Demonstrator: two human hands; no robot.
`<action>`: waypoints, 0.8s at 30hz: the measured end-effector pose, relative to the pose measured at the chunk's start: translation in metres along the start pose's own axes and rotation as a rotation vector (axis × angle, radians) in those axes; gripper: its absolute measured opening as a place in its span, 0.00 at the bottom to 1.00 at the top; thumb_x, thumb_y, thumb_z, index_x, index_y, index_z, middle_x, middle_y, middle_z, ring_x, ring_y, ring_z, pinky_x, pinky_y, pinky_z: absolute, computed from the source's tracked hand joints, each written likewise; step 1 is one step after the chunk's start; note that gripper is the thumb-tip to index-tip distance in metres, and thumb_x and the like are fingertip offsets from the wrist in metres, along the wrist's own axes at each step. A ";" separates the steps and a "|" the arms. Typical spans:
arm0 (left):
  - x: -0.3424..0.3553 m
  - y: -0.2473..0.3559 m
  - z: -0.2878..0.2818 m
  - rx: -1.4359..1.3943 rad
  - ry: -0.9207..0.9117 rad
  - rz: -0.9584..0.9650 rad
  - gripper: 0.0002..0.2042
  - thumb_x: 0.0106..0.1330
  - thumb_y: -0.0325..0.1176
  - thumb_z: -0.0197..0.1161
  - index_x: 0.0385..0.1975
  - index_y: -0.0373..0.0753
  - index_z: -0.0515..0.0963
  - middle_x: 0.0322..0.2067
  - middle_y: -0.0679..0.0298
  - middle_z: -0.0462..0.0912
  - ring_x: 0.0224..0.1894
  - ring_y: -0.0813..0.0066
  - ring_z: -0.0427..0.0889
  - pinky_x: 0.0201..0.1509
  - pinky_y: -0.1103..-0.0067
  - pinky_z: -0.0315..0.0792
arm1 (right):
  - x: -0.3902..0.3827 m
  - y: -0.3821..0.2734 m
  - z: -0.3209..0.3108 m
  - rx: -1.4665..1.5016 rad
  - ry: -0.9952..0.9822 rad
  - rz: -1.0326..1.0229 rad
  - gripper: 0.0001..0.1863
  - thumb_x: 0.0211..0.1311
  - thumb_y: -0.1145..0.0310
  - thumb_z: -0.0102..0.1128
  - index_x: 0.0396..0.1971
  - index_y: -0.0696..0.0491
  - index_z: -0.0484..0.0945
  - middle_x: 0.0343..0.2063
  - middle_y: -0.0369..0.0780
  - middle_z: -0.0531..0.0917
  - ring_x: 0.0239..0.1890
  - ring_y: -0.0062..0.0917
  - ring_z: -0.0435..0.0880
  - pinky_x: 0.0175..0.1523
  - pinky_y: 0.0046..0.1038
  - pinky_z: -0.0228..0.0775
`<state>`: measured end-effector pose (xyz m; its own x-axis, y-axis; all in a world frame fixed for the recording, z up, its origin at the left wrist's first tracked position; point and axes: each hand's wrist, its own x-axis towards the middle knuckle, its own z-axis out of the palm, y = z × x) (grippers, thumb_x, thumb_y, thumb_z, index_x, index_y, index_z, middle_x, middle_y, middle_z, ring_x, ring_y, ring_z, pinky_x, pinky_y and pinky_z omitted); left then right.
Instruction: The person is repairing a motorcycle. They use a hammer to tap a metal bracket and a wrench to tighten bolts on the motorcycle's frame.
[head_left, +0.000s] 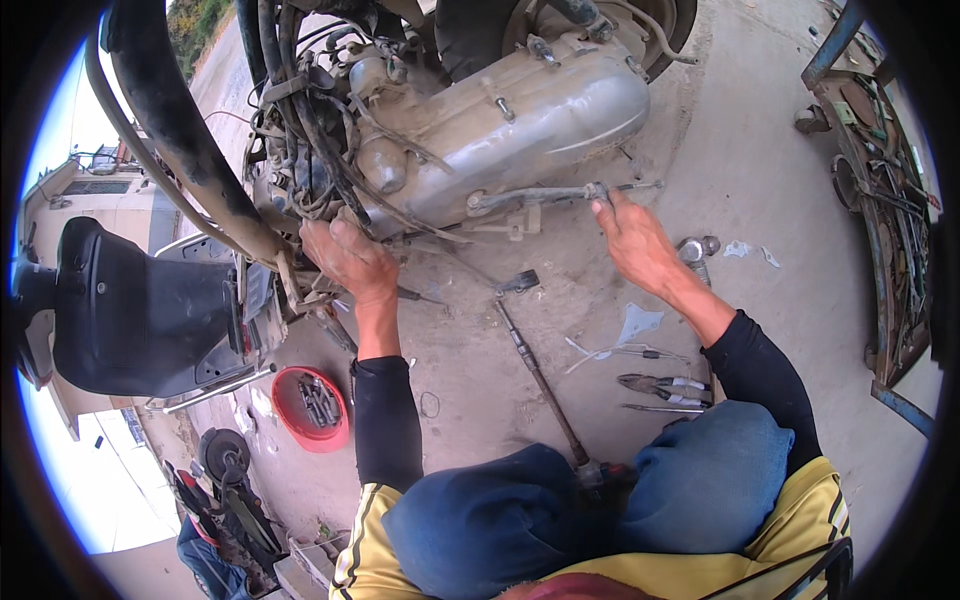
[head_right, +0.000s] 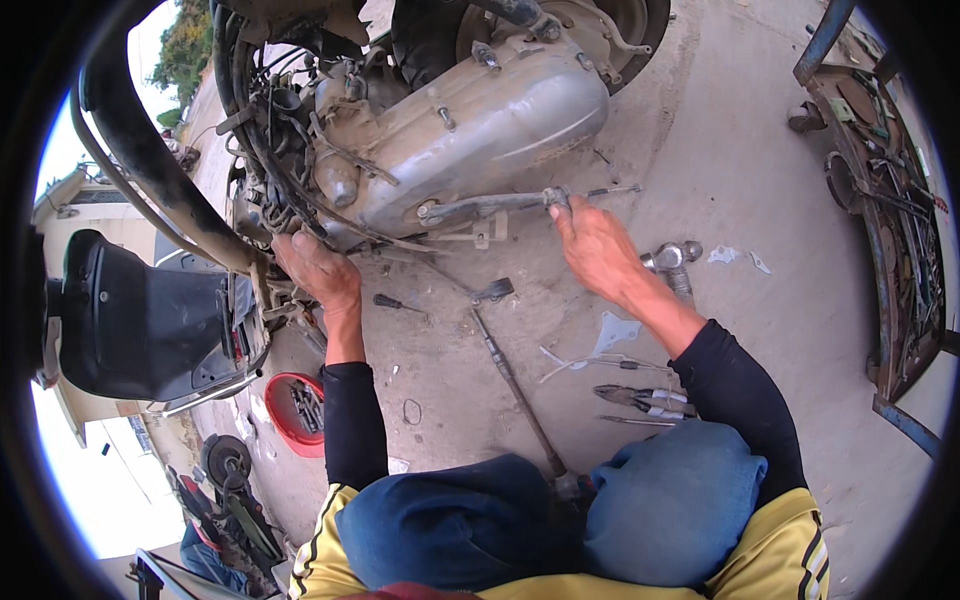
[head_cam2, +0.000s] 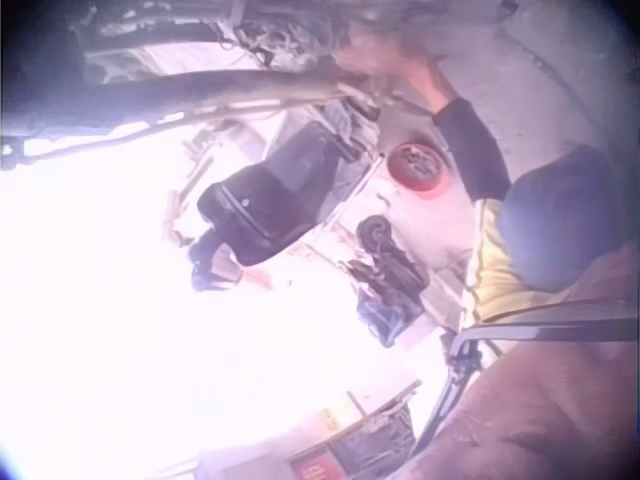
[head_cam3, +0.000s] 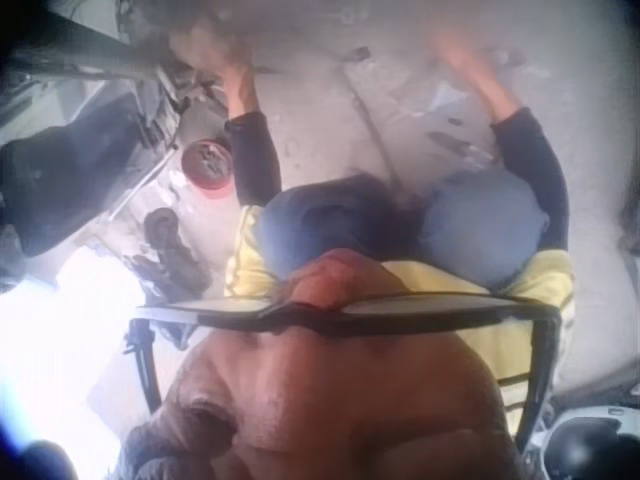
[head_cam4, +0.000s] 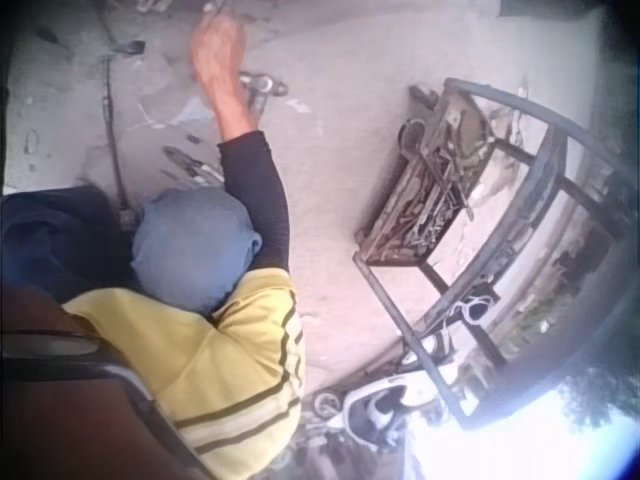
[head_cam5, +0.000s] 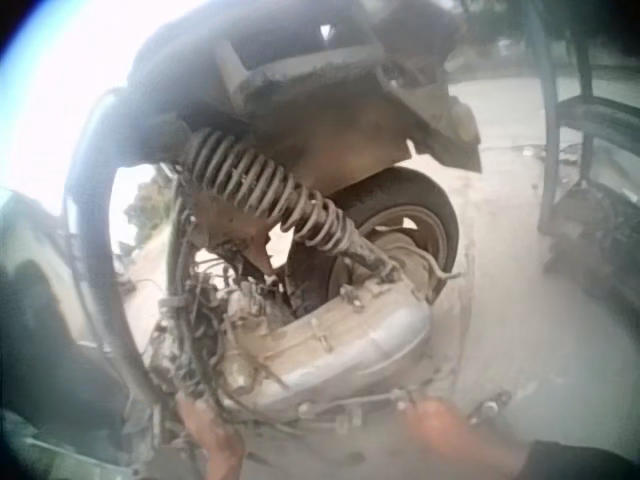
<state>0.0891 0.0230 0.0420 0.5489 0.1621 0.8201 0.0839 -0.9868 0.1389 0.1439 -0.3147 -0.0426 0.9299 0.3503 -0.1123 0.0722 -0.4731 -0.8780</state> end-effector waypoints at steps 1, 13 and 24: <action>0.001 0.001 -0.001 0.001 0.001 0.011 0.23 0.79 0.44 0.41 0.34 0.26 0.72 0.38 0.37 0.72 0.43 0.36 0.69 0.51 0.52 0.61 | 0.000 -0.002 -0.002 -0.011 -0.017 0.012 0.24 0.80 0.56 0.46 0.42 0.67 0.73 0.28 0.64 0.80 0.36 0.62 0.80 0.44 0.55 0.70; -0.004 -0.008 0.001 0.024 -0.018 0.000 0.25 0.81 0.48 0.36 0.37 0.28 0.70 0.36 0.44 0.72 0.41 0.44 0.69 0.50 0.58 0.62 | 0.009 0.009 0.004 -0.025 -0.035 -0.025 0.23 0.79 0.56 0.46 0.41 0.67 0.73 0.26 0.63 0.80 0.33 0.61 0.81 0.42 0.54 0.71; -0.002 -0.006 -0.001 0.019 -0.024 0.015 0.26 0.81 0.49 0.35 0.41 0.29 0.72 0.37 0.46 0.73 0.42 0.46 0.71 0.52 0.60 0.63 | 0.015 0.014 0.004 -0.079 -0.064 -0.033 0.24 0.80 0.55 0.44 0.41 0.66 0.73 0.27 0.64 0.81 0.37 0.61 0.81 0.45 0.53 0.73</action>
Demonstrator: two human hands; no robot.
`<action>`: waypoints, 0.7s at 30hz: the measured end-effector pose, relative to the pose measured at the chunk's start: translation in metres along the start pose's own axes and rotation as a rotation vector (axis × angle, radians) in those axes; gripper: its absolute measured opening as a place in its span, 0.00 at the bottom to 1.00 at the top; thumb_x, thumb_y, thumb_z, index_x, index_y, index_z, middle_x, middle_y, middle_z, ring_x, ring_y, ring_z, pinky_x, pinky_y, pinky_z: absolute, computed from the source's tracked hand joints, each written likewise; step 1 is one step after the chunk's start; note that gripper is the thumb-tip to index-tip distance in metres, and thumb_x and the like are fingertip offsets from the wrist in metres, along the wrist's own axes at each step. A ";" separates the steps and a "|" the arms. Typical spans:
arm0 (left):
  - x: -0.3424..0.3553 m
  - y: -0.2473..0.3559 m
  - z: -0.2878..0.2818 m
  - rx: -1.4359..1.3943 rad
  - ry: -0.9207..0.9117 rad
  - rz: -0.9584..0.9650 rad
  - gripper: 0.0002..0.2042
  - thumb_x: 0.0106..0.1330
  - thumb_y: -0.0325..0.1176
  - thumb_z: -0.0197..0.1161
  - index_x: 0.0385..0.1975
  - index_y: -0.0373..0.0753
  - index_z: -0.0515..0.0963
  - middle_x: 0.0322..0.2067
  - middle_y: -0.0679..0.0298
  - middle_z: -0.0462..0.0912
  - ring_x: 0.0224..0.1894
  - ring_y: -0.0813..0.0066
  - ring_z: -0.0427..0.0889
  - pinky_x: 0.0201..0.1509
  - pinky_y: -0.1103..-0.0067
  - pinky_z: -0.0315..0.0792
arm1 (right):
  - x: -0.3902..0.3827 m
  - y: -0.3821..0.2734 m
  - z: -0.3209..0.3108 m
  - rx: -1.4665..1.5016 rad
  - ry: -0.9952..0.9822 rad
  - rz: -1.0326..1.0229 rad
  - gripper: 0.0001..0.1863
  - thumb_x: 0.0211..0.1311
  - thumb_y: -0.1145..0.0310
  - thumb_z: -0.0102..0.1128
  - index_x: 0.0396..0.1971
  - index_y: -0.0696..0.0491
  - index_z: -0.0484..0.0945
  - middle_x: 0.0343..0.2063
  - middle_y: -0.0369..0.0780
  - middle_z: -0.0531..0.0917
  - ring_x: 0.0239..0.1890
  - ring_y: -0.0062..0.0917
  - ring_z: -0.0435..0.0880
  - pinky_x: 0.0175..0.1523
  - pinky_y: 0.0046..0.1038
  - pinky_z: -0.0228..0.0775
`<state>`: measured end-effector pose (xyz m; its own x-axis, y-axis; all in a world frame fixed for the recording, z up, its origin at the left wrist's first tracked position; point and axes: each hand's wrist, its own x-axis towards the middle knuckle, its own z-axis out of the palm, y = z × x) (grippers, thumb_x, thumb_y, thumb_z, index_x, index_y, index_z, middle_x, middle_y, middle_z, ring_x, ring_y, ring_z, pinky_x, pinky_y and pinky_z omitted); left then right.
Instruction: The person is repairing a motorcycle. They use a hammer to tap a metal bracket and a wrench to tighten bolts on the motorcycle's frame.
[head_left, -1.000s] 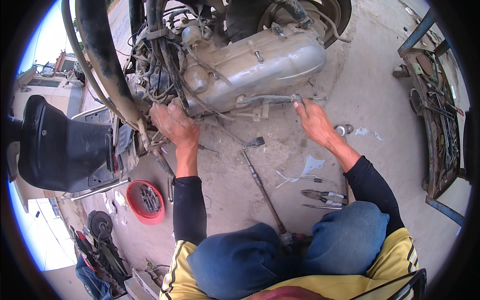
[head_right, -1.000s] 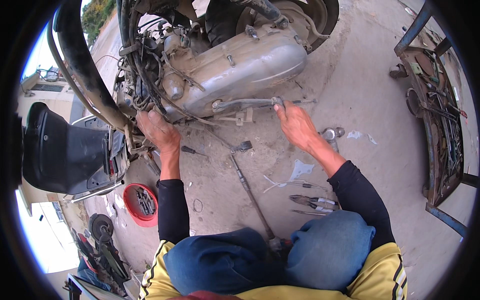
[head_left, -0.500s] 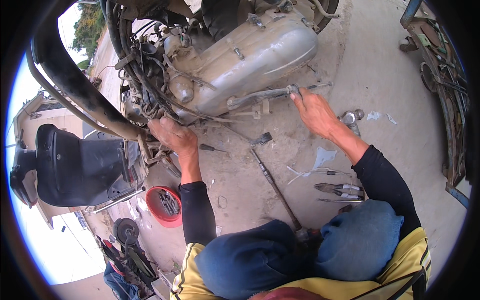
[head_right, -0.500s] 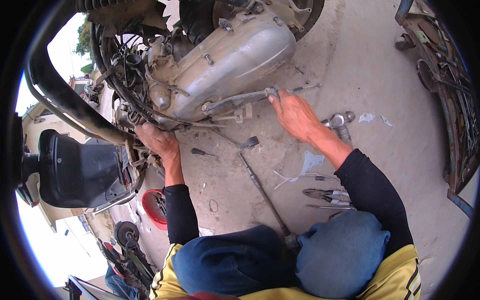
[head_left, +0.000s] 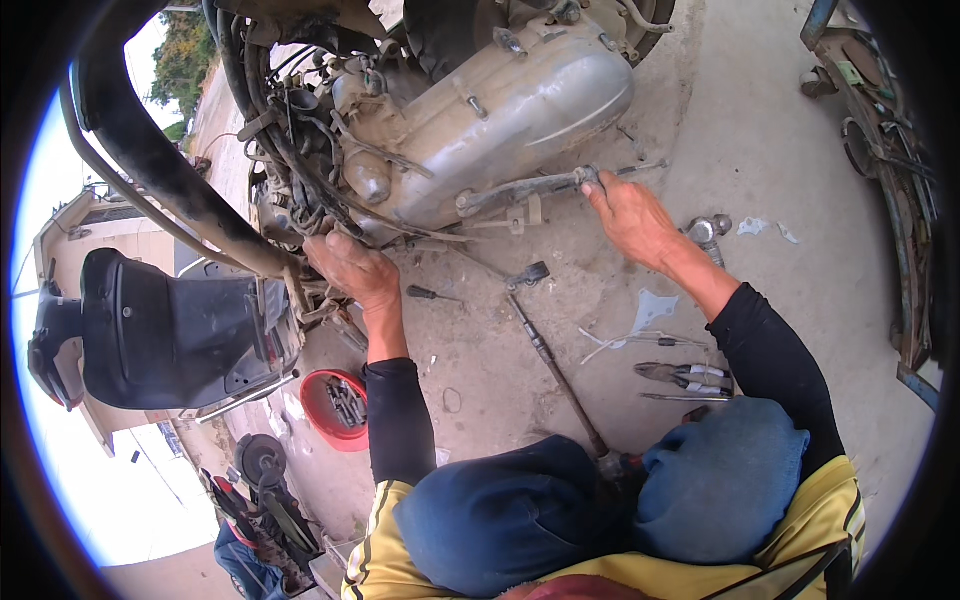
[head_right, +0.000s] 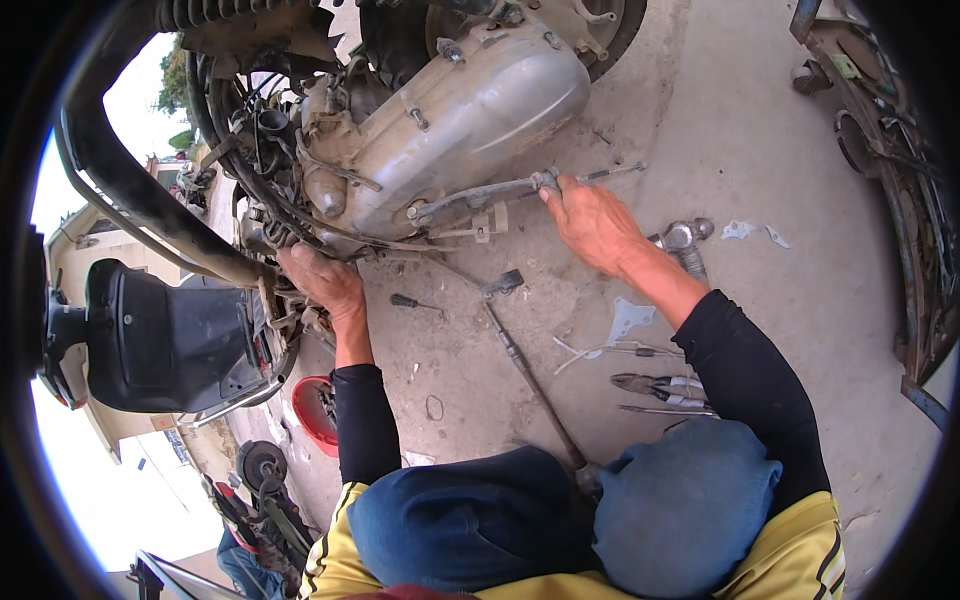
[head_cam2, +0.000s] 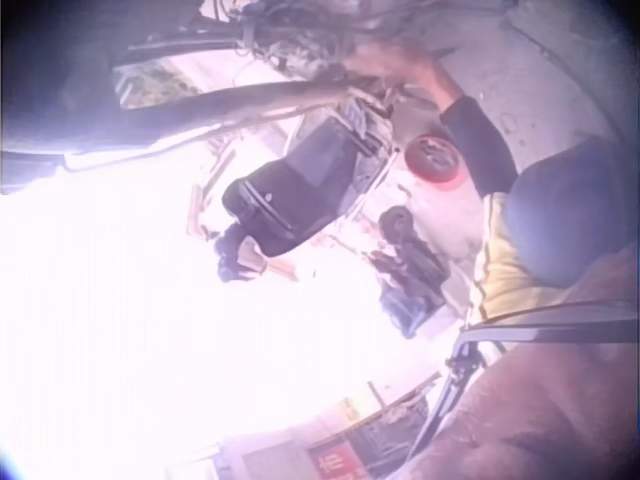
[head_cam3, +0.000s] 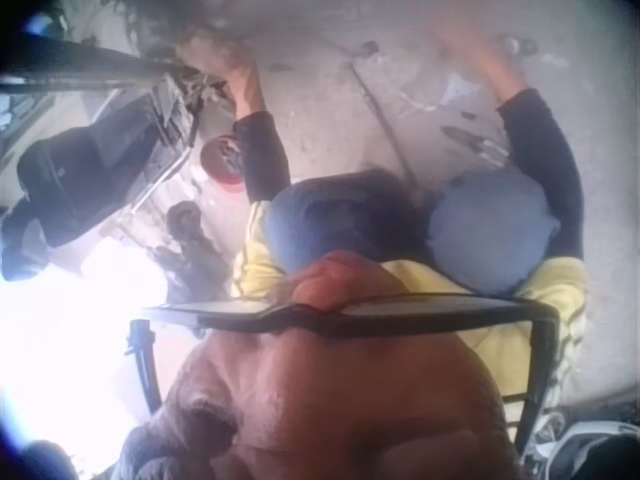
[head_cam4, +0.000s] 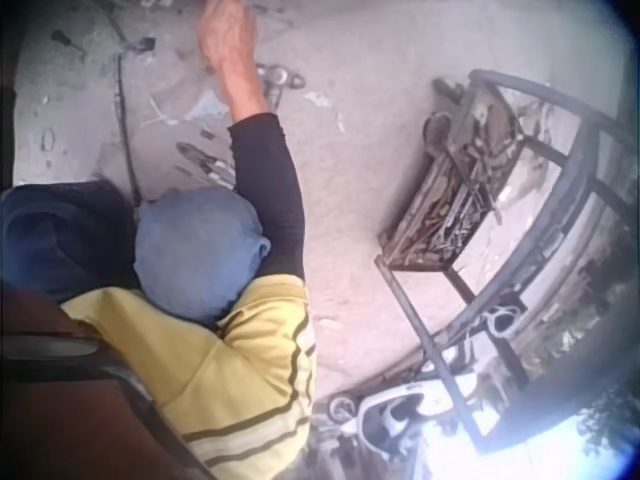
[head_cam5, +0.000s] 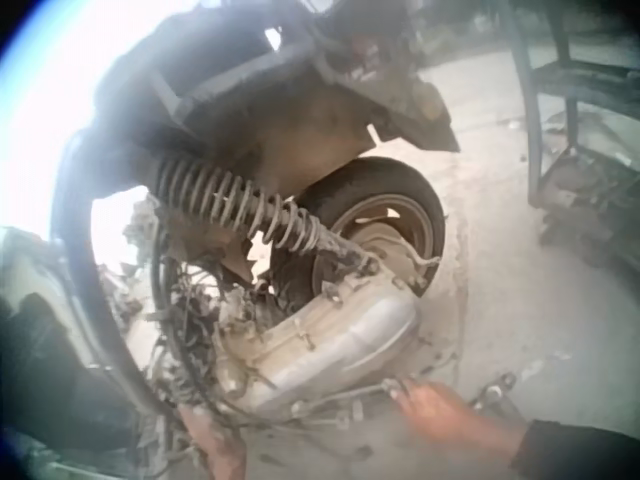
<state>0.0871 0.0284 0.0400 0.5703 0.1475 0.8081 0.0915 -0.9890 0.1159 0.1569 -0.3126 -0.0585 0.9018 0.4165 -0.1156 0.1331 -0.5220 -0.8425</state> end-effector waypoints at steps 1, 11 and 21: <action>-0.001 0.001 0.000 0.004 -0.015 -0.002 0.26 0.81 0.49 0.35 0.41 0.29 0.72 0.37 0.46 0.74 0.43 0.46 0.71 0.52 0.60 0.63 | -0.002 0.000 -0.001 -0.002 0.003 0.002 0.24 0.80 0.55 0.44 0.41 0.66 0.73 0.27 0.64 0.81 0.37 0.61 0.81 0.45 0.53 0.72; 0.000 -0.003 -0.002 0.026 -0.015 0.017 0.23 0.81 0.46 0.37 0.37 0.30 0.72 0.35 0.45 0.73 0.40 0.43 0.71 0.49 0.57 0.62 | -0.002 0.000 -0.004 -0.033 0.010 -0.052 0.23 0.80 0.56 0.45 0.40 0.66 0.73 0.24 0.62 0.80 0.32 0.61 0.80 0.42 0.54 0.70; 0.006 0.009 -0.001 -0.015 0.059 0.031 0.23 0.79 0.44 0.40 0.30 0.29 0.72 0.32 0.41 0.71 0.38 0.40 0.69 0.46 0.54 0.61 | -0.004 -0.006 -0.011 -0.034 -0.042 -0.011 0.25 0.80 0.54 0.44 0.42 0.65 0.73 0.30 0.63 0.81 0.38 0.60 0.80 0.45 0.54 0.69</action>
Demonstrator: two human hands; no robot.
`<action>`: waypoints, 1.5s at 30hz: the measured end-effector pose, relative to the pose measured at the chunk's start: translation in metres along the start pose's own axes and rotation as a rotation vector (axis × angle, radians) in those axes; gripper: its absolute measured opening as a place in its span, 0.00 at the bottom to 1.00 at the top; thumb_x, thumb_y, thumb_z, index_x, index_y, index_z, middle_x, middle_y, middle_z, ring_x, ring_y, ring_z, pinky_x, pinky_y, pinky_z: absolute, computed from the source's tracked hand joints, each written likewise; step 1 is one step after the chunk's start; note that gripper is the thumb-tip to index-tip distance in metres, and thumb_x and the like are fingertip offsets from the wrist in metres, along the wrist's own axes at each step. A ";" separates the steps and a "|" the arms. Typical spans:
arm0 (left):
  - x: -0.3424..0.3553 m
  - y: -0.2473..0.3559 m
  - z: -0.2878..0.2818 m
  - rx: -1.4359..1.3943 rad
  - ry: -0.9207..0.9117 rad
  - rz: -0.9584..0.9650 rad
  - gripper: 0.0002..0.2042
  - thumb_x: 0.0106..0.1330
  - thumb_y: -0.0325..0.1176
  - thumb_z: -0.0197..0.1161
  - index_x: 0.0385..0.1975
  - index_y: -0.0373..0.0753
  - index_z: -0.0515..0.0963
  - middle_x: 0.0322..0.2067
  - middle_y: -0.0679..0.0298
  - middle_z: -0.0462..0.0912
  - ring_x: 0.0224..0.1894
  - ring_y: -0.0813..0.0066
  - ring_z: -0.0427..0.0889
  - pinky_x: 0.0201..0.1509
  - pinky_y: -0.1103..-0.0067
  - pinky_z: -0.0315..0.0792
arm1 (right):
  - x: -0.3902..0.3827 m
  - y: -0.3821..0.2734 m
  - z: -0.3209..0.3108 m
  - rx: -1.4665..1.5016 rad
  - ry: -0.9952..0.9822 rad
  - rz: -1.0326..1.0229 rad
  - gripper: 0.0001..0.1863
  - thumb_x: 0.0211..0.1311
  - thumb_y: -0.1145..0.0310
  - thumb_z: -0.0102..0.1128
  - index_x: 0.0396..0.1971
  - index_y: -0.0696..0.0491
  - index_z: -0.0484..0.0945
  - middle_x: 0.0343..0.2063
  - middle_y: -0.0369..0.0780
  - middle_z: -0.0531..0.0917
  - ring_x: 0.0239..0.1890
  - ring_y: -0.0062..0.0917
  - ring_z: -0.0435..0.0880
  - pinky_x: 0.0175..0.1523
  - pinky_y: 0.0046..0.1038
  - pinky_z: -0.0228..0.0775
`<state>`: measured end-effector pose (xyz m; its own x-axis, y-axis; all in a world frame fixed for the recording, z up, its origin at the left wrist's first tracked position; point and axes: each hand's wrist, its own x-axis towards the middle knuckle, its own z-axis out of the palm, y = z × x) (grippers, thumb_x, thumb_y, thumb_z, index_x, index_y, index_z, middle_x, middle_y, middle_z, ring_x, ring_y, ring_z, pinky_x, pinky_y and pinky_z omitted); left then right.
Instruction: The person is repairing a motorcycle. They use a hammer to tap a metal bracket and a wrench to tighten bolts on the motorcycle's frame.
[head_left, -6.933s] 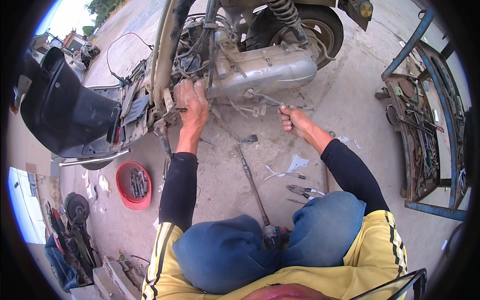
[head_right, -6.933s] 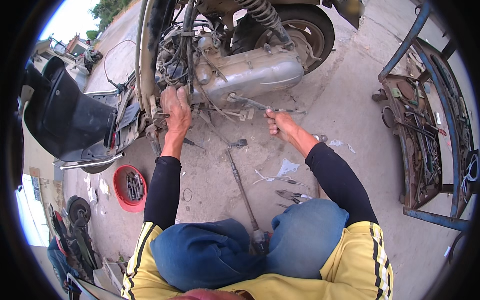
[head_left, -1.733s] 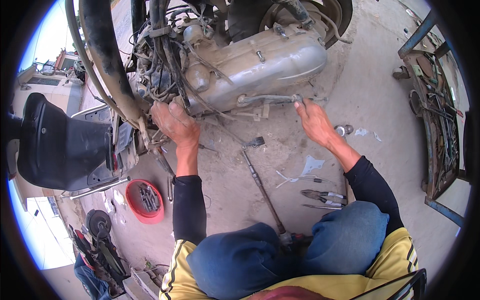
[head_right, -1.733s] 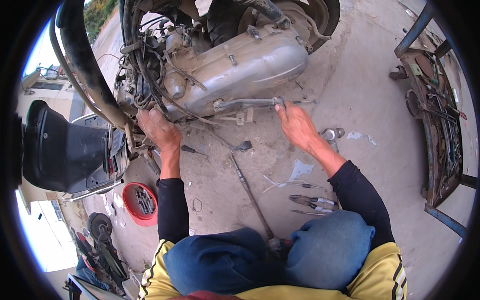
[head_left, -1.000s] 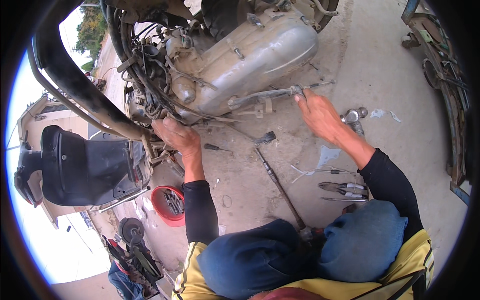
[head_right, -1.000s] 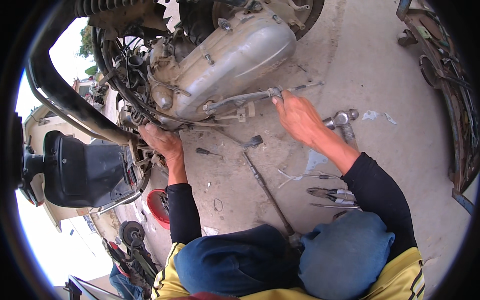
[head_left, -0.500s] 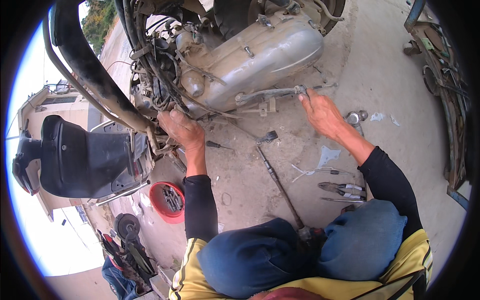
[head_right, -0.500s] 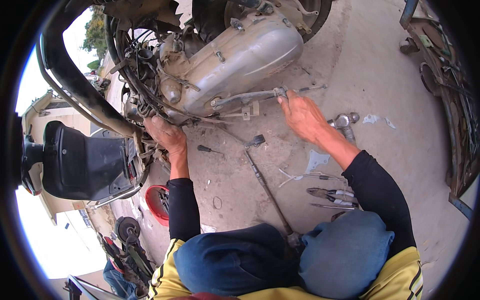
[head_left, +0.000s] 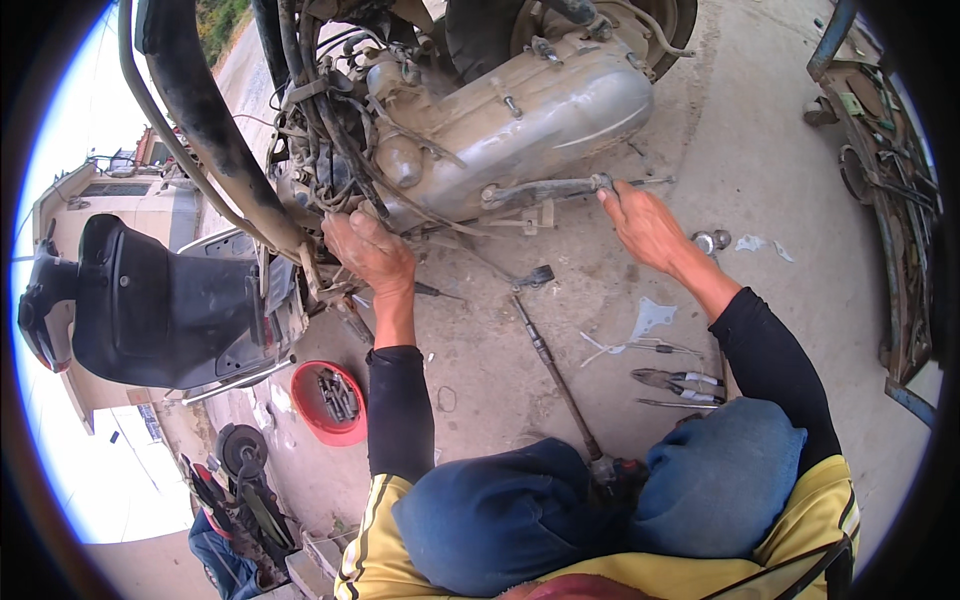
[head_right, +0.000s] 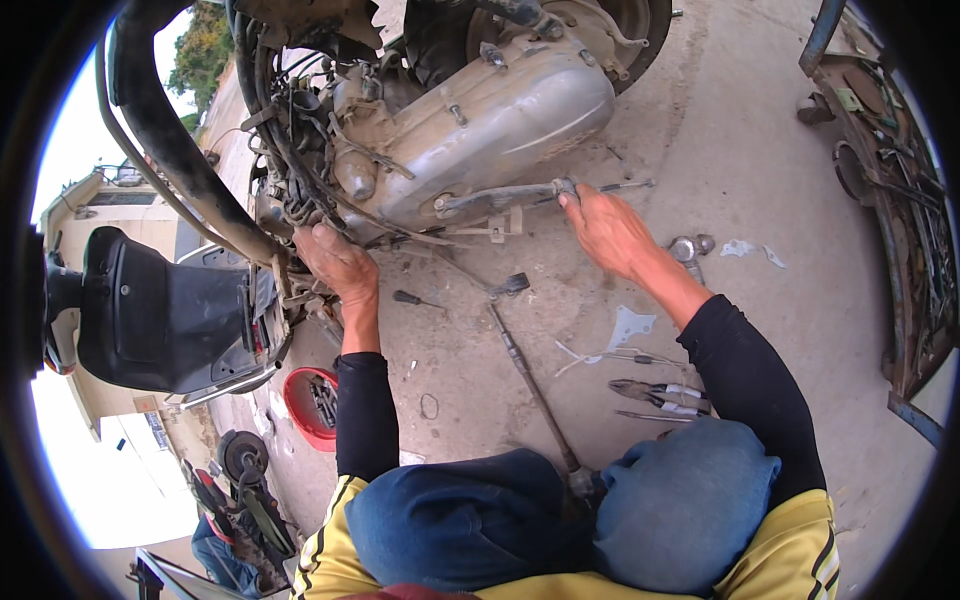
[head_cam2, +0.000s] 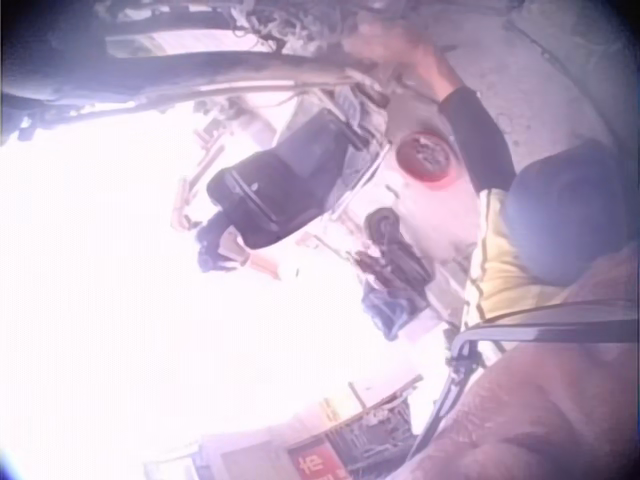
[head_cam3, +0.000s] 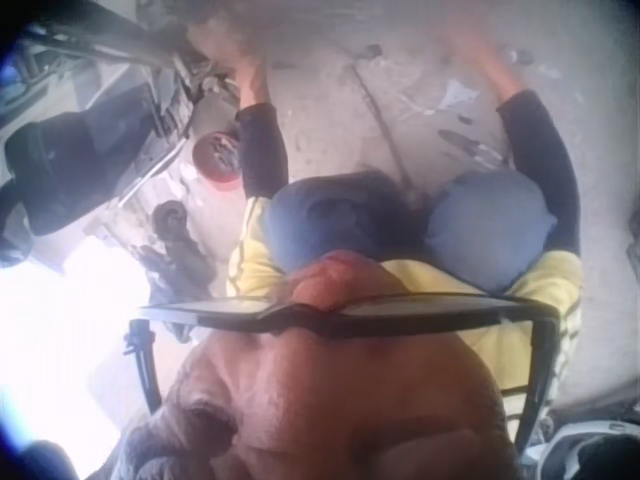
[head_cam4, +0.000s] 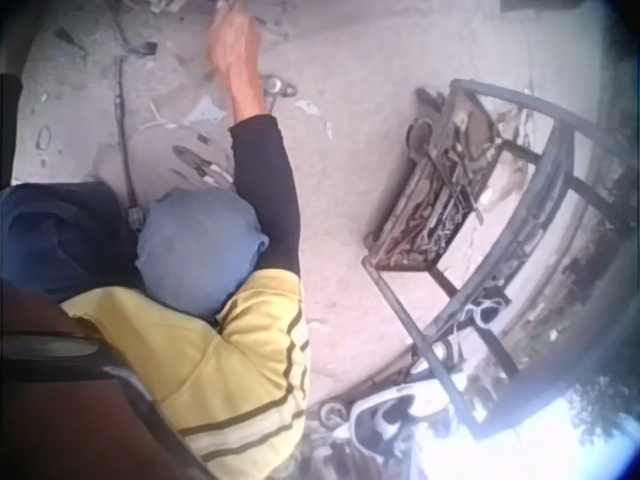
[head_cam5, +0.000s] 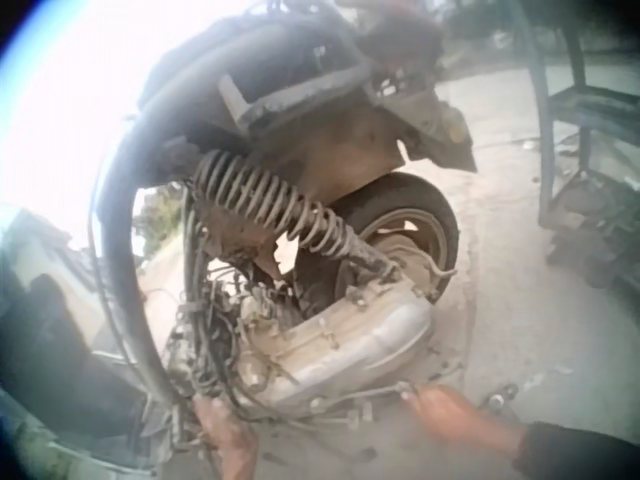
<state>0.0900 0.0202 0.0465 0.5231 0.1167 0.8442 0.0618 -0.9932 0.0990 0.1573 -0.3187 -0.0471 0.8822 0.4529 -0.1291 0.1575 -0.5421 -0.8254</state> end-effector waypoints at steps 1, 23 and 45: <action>0.000 0.001 0.000 0.000 -0.001 0.000 0.23 0.79 0.44 0.40 0.31 0.29 0.72 0.32 0.41 0.71 0.38 0.40 0.69 0.46 0.54 0.61 | 0.000 0.000 0.000 -0.001 0.005 0.007 0.25 0.80 0.53 0.44 0.43 0.65 0.73 0.30 0.63 0.81 0.38 0.60 0.80 0.46 0.54 0.70; -0.001 -0.008 -0.004 0.043 -0.015 0.018 0.23 0.81 0.46 0.39 0.33 0.31 0.70 0.31 0.45 0.70 0.37 0.44 0.69 0.45 0.57 0.61 | 0.001 0.004 0.008 -0.031 0.048 -0.024 0.22 0.79 0.55 0.46 0.41 0.64 0.72 0.28 0.62 0.81 0.36 0.60 0.80 0.44 0.54 0.70; 0.006 0.004 -0.006 0.002 0.030 -0.029 0.14 0.72 0.37 0.50 0.28 0.32 0.71 0.32 0.48 0.73 0.38 0.45 0.71 0.45 0.56 0.64 | 0.002 0.008 0.012 -0.175 0.082 -0.060 0.23 0.80 0.54 0.44 0.43 0.63 0.73 0.32 0.61 0.82 0.39 0.61 0.80 0.46 0.55 0.70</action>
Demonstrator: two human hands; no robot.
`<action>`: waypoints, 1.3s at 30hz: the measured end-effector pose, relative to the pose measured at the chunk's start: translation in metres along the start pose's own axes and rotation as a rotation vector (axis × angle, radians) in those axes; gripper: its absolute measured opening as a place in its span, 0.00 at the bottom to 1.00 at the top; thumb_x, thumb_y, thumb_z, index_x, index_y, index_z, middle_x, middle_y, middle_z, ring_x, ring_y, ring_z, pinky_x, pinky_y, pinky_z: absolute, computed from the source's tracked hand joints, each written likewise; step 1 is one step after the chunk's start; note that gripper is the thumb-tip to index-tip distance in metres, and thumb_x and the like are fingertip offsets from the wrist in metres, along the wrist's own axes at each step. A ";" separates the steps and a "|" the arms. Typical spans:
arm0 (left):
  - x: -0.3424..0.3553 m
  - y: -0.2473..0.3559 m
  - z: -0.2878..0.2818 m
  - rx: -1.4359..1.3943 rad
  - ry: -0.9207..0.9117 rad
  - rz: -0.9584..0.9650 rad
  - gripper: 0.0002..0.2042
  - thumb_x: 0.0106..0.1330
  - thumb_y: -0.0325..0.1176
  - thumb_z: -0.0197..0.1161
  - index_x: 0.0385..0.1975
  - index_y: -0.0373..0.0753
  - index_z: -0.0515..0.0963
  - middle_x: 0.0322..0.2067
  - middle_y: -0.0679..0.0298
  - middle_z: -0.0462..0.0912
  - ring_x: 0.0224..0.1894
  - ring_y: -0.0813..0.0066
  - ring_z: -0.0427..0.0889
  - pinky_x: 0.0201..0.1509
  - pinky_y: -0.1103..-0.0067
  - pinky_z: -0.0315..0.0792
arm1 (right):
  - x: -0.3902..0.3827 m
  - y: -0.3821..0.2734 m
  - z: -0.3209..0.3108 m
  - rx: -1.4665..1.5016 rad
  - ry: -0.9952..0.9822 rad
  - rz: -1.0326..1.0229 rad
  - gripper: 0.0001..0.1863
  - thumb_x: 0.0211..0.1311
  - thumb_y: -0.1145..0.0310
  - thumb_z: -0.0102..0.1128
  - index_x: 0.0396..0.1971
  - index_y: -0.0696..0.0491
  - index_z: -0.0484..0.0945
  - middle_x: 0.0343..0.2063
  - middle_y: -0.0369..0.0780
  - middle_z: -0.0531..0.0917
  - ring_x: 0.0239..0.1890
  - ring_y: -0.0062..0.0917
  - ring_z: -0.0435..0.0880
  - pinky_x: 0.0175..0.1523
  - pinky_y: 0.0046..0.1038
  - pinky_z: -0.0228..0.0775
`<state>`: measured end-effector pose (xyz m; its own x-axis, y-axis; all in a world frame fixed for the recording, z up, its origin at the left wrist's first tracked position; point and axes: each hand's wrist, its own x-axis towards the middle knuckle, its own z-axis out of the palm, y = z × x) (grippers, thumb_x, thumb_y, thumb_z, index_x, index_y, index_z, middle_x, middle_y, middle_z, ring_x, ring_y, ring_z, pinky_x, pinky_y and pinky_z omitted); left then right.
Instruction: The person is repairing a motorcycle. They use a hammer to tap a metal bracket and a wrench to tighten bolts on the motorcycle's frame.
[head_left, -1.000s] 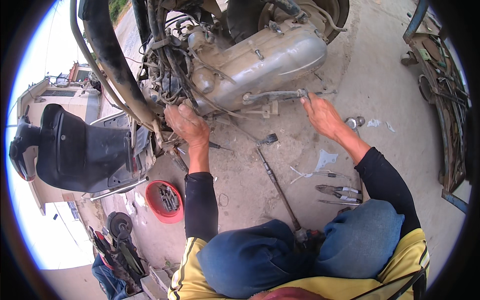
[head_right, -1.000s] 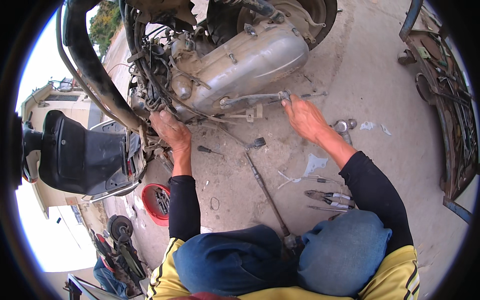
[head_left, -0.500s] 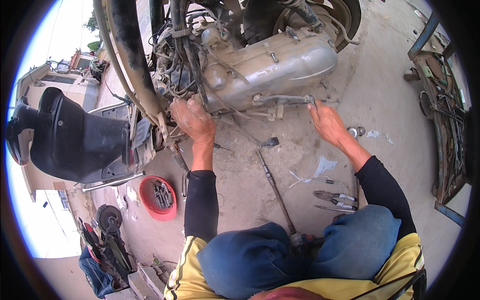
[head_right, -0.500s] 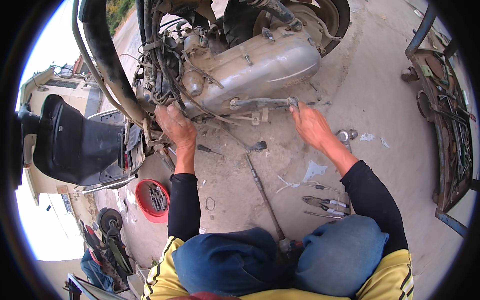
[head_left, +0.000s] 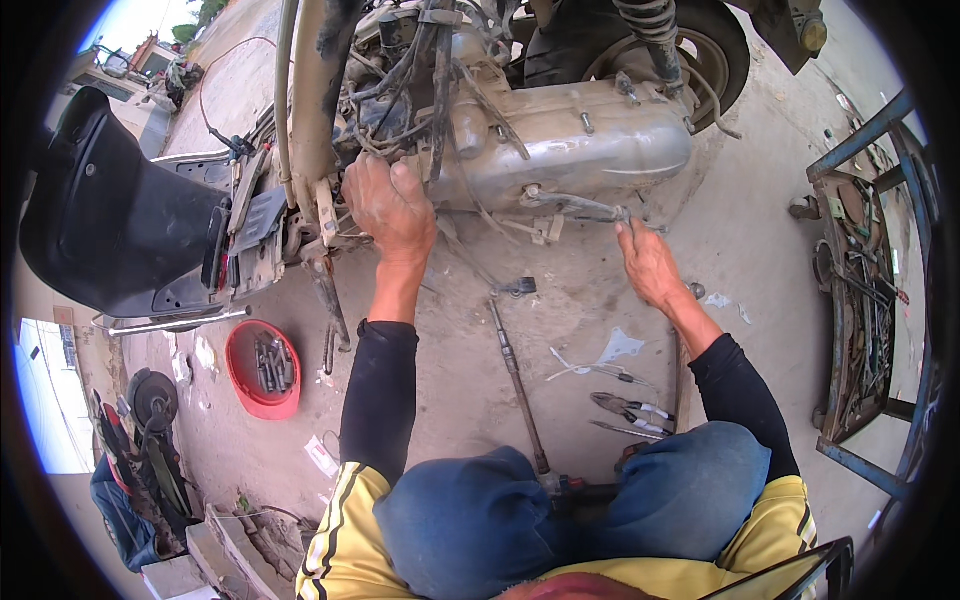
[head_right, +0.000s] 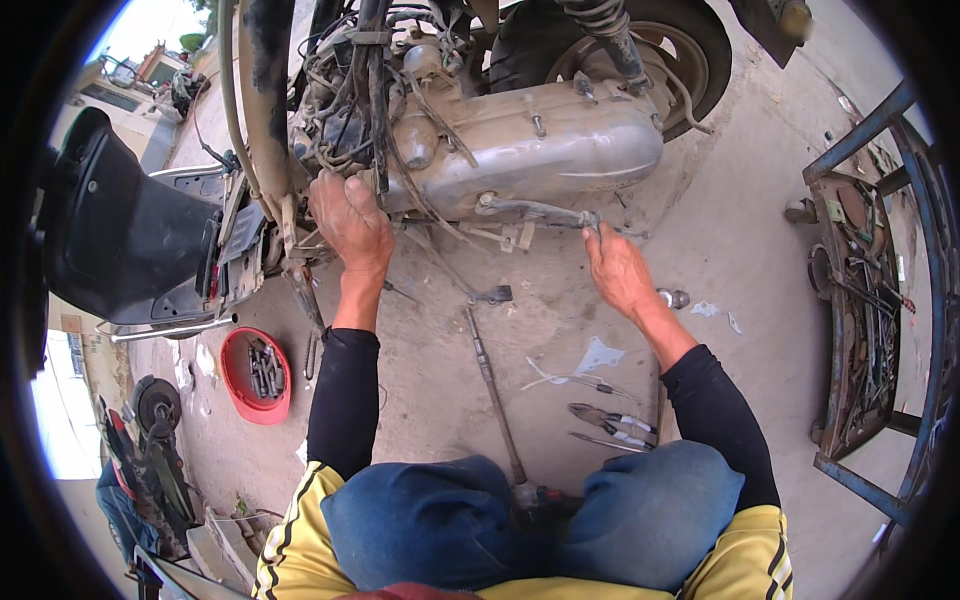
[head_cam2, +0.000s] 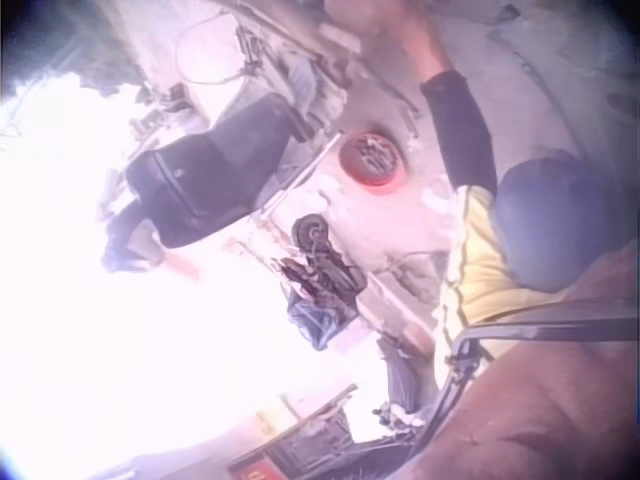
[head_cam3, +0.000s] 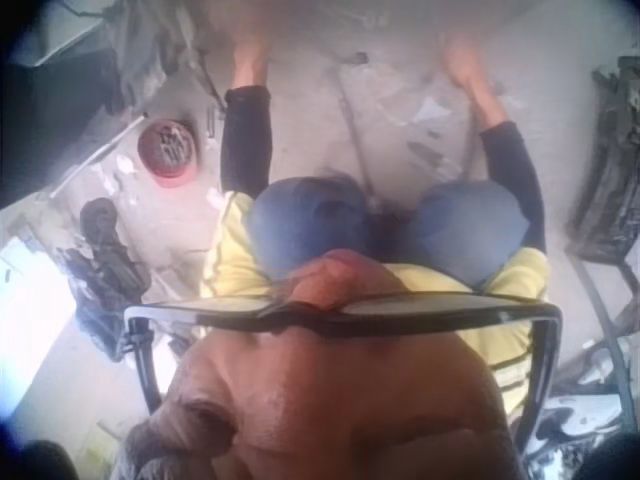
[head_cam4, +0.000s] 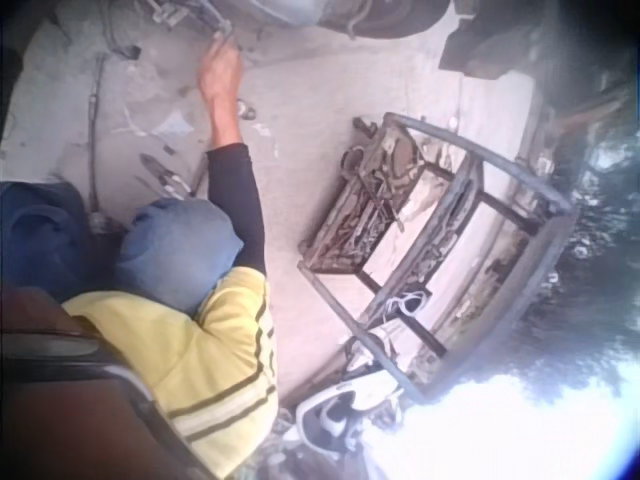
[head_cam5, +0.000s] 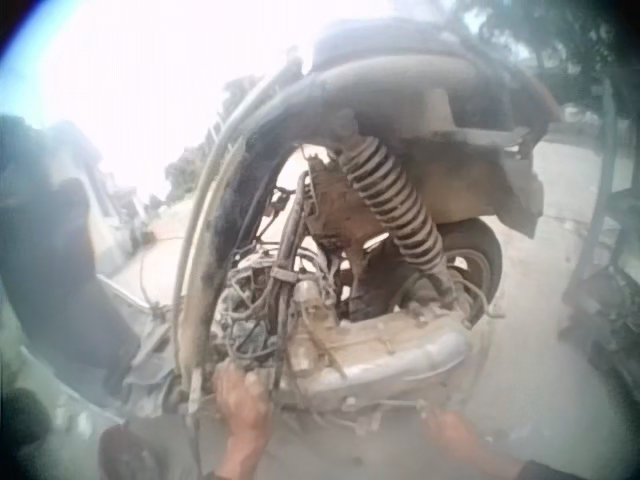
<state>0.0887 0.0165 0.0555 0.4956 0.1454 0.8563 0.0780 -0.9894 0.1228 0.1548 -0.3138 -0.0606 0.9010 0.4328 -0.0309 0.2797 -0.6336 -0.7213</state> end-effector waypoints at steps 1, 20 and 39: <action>0.000 0.000 0.001 -0.008 0.005 0.004 0.14 0.71 0.36 0.50 0.28 0.32 0.71 0.32 0.48 0.73 0.38 0.45 0.72 0.45 0.56 0.64 | -0.001 0.000 -0.001 0.002 0.002 0.009 0.23 0.80 0.54 0.44 0.43 0.63 0.73 0.33 0.61 0.82 0.40 0.60 0.80 0.46 0.54 0.70; -0.002 -0.008 0.001 0.022 0.018 0.041 0.14 0.74 0.37 0.49 0.29 0.33 0.71 0.31 0.48 0.72 0.38 0.45 0.72 0.45 0.56 0.65 | -0.001 -0.002 -0.002 -0.038 -0.027 0.008 0.23 0.80 0.54 0.43 0.43 0.63 0.73 0.31 0.62 0.81 0.39 0.61 0.80 0.45 0.54 0.69; 0.001 -0.005 0.000 0.019 0.006 0.040 0.15 0.75 0.38 0.47 0.31 0.33 0.73 0.32 0.48 0.73 0.38 0.46 0.72 0.45 0.56 0.65 | 0.001 0.010 0.003 -0.084 0.002 -0.089 0.24 0.80 0.54 0.43 0.42 0.64 0.72 0.30 0.63 0.81 0.38 0.62 0.80 0.45 0.55 0.70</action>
<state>0.0885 0.0221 0.0553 0.4938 0.1060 0.8631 0.0745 -0.9941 0.0794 0.1577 -0.3174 -0.0698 0.8720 0.4884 0.0318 0.3852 -0.6447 -0.6603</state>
